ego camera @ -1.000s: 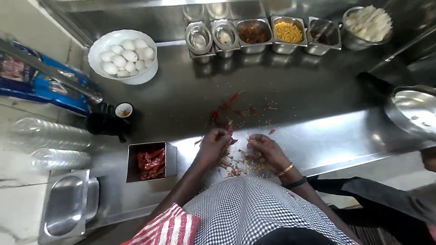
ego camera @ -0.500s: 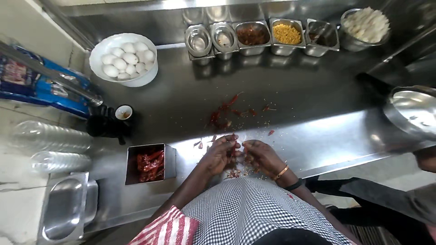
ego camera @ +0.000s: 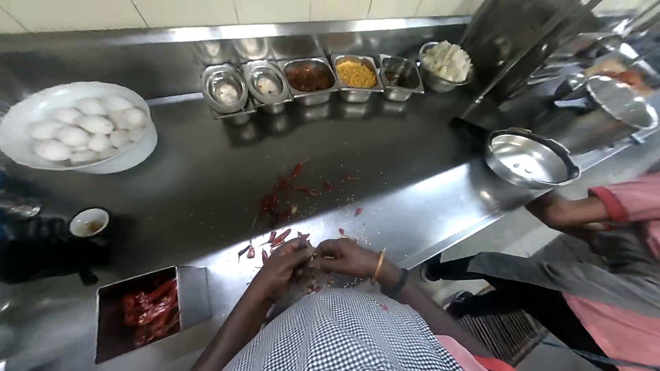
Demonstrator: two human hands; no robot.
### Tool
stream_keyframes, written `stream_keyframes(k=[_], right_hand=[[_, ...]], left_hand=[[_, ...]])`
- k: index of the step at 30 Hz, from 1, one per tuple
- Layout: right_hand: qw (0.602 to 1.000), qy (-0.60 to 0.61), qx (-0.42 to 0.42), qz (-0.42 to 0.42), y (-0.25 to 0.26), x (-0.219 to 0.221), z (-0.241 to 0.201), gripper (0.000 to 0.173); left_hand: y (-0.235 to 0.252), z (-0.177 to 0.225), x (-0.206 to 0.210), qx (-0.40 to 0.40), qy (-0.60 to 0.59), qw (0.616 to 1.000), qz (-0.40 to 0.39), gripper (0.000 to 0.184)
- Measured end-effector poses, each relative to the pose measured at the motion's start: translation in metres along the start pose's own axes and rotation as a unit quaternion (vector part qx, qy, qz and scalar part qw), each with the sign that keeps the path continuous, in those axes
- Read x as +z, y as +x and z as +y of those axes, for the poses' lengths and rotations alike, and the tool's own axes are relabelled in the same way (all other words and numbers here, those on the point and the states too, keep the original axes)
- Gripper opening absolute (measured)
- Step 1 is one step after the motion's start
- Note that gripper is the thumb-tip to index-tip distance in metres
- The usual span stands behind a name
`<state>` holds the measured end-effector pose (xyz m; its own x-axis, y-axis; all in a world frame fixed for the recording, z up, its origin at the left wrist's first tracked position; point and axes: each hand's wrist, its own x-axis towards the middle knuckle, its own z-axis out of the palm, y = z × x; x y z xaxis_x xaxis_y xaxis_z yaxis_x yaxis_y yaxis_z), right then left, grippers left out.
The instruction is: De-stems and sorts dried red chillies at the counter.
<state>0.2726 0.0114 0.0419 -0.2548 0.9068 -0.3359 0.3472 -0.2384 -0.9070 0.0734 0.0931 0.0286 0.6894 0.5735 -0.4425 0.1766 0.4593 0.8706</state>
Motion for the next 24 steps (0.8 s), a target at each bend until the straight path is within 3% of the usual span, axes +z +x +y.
stream_keyframes(k=[2, 5, 9, 13, 18, 20, 22, 24], right_hand=[[0.987, 0.147, 0.048, 0.043, -0.001, 0.002, 0.012, 0.022], [0.948, 0.291, 0.085, 0.095, -0.005, 0.002, 0.022, 0.025], [0.952, 0.256, 0.070, 0.150, -0.007, 0.010, 0.019, 0.030], [0.967, 0.189, 0.021, 0.168, -0.004, 0.020, 0.008, 0.026], [0.941, 0.259, 0.035, 0.215, -0.015, 0.016, 0.011, 0.027], [0.946, 0.213, 0.028, 0.242, -0.018, 0.017, 0.014, 0.028], [0.958, 0.047, 0.024, 0.283, -0.022, 0.019, 0.012, 0.033], [0.952, -0.158, 0.009, 0.262, -0.026, 0.018, 0.009, 0.034]], left_hand=[[0.003, 0.007, -0.005, 0.009, 0.150, 0.988, 0.036, 0.018], [0.004, 0.011, -0.017, 0.047, 0.263, 0.963, 0.041, 0.029], [0.003, 0.007, -0.012, 0.095, 0.279, 0.956, 0.000, 0.040], [0.001, 0.004, 0.006, 0.091, 0.245, 0.965, -0.036, 0.056], [-0.001, -0.001, -0.003, 0.079, 0.265, 0.959, -0.054, 0.031], [-0.001, -0.001, -0.006, 0.094, 0.325, 0.939, -0.060, 0.030], [0.001, 0.004, -0.007, 0.128, 0.443, 0.885, -0.057, 0.037], [0.002, 0.010, -0.006, 0.158, 0.541, 0.825, -0.047, 0.045]])
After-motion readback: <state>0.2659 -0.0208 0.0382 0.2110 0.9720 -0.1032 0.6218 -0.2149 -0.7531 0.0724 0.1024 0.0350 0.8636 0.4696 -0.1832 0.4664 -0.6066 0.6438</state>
